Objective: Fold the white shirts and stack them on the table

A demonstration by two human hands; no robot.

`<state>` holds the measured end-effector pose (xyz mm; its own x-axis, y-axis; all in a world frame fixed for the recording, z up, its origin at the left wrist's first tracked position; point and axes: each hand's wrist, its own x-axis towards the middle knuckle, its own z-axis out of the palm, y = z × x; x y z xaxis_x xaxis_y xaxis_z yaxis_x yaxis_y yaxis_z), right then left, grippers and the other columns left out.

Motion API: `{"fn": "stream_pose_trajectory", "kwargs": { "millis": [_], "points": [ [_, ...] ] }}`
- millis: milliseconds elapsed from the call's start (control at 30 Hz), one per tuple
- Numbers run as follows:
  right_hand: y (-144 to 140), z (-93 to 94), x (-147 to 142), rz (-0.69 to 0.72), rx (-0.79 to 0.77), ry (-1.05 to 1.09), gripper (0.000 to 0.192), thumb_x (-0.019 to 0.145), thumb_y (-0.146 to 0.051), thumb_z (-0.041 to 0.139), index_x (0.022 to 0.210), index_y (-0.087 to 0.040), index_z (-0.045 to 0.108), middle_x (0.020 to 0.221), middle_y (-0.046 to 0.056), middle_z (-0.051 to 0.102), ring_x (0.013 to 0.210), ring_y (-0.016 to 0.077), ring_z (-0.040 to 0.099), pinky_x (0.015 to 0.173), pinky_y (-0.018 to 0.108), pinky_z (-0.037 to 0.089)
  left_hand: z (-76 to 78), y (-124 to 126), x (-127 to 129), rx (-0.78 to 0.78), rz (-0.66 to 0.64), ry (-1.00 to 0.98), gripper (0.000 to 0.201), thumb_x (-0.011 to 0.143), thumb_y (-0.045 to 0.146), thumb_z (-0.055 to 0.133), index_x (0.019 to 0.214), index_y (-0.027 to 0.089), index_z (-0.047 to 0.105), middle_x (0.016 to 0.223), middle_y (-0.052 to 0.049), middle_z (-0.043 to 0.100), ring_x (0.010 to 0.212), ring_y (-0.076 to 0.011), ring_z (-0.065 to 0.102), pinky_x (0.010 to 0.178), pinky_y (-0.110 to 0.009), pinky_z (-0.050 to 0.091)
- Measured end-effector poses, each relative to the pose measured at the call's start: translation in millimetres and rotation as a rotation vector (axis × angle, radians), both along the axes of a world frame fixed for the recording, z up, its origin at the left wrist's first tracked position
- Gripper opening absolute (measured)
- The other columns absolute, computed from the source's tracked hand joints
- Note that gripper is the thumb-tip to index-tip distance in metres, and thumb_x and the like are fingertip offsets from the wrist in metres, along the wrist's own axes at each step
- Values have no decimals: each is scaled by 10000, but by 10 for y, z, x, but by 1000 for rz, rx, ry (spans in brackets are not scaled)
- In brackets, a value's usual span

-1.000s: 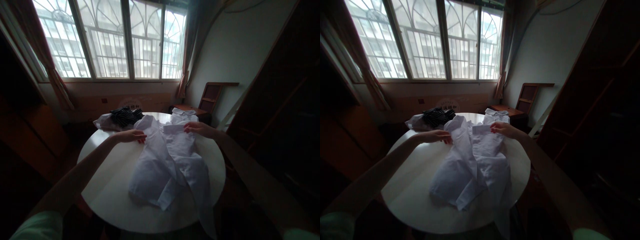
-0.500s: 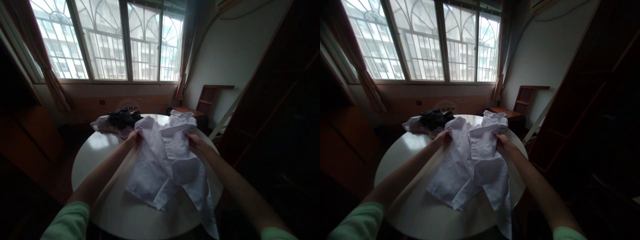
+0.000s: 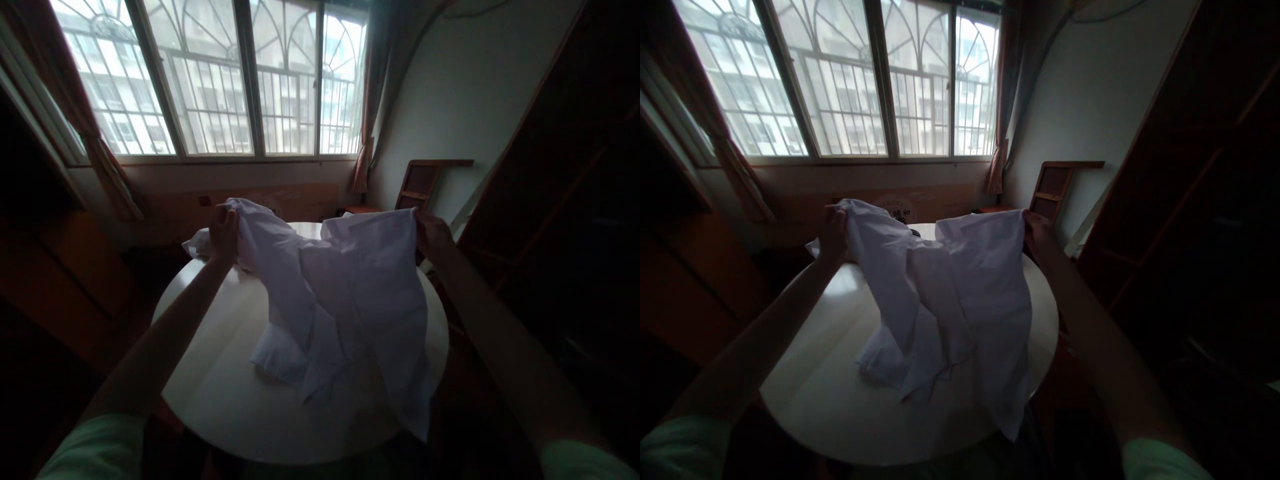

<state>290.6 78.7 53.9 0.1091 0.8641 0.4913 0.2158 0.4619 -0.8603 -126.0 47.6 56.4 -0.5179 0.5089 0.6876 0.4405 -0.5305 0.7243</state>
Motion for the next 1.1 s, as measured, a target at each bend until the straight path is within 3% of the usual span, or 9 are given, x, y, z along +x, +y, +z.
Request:
{"fn": "stream_pose_trajectory", "kwargs": {
  "millis": [100, 200, 300, 333, 433, 600, 733, 933, 1100],
  "points": [
    [-11, 86, 178, -180, 88, -5, 294, 772, -448, 488, 811, -181, 607, 799, 57, 641, 795, 194, 594, 724, 341, 470, 64, -3, -270, -71, 115, 98, 141, 783, 270, 437, 688, 173, 476, 725, -1, 502, 687, -113, 472, 669, -237, 392],
    [3, 66, 286, -340, 9, -438, 230, 715, -379, 571, 737, -161, 639, 746, 57, 644, 782, 212, 587, 723, 349, 449, -35, 26, -520, -356, 267, 370, 78, 703, 211, 538, 647, 160, 518, 743, -29, 534, 778, -157, 502, 733, -270, 382],
    [28, -3, 259, -358, -68, -881, 146, 649, -296, 624, 703, -164, 657, 762, 62, 648, 804, 225, 582, 738, 327, 427, -209, 23, -652, -748, 172, 712, 151, 630, 246, 615, 556, 148, 528, 576, -10, 494, 741, -186, 514, 693, -267, 362],
    [28, -24, 214, -351, -66, -960, 148, 655, -289, 617, 724, -166, 661, 794, 67, 649, 811, 221, 582, 734, 314, 423, -263, 14, -651, -787, 146, 755, 166, 642, 270, 604, 554, 147, 536, 543, -4, 476, 710, -182, 513, 670, -260, 350],
    [-32, -75, -6, -247, -100, -1074, 204, 713, -343, 574, 759, -159, 650, 802, 71, 646, 754, 194, 583, 666, 274, 411, -384, -31, -492, -738, 110, 814, 236, 714, 356, 531, 578, 163, 549, 547, -3, 483, 629, -158, 494, 607, -246, 308],
    [-306, -223, -450, 30, -222, -1224, 351, 711, -531, 557, 689, -183, 599, 675, 49, 616, 670, 186, 567, 587, 261, 377, -499, -204, 61, -669, -190, 975, 331, 718, 484, 509, 562, 194, 530, 534, -7, 503, 551, -145, 465, 534, -235, 277],
    [-465, -393, -615, 81, -268, -1324, 215, 653, -366, 663, 619, -178, 565, 681, 96, 607, 725, 249, 578, 624, 319, 392, -648, -378, 366, -663, -399, 1086, 306, 630, 495, 605, 665, 193, 571, 647, -34, 564, 609, -173, 502, 578, -253, 321],
    [-362, -413, -409, 7, -283, -1329, 158, 697, -165, 542, 540, -179, 543, 658, 72, 606, 688, 220, 577, 600, 305, 404, -831, -343, 320, -806, -406, 1089, 145, 655, 293, 550, 557, 191, 520, 590, -31, 532, 588, -165, 490, 574, -258, 336],
    [-267, -116, -299, -11, -352, -1012, 297, 779, -300, 493, 511, -179, 531, 576, 34, 571, 599, 169, 541, 564, 268, 395, -584, -195, 260, -815, -658, 816, 177, 615, 292, 583, 510, 185, 488, 505, 19, 452, 498, -110, 393, 487, -220, 305]
  ]
}}
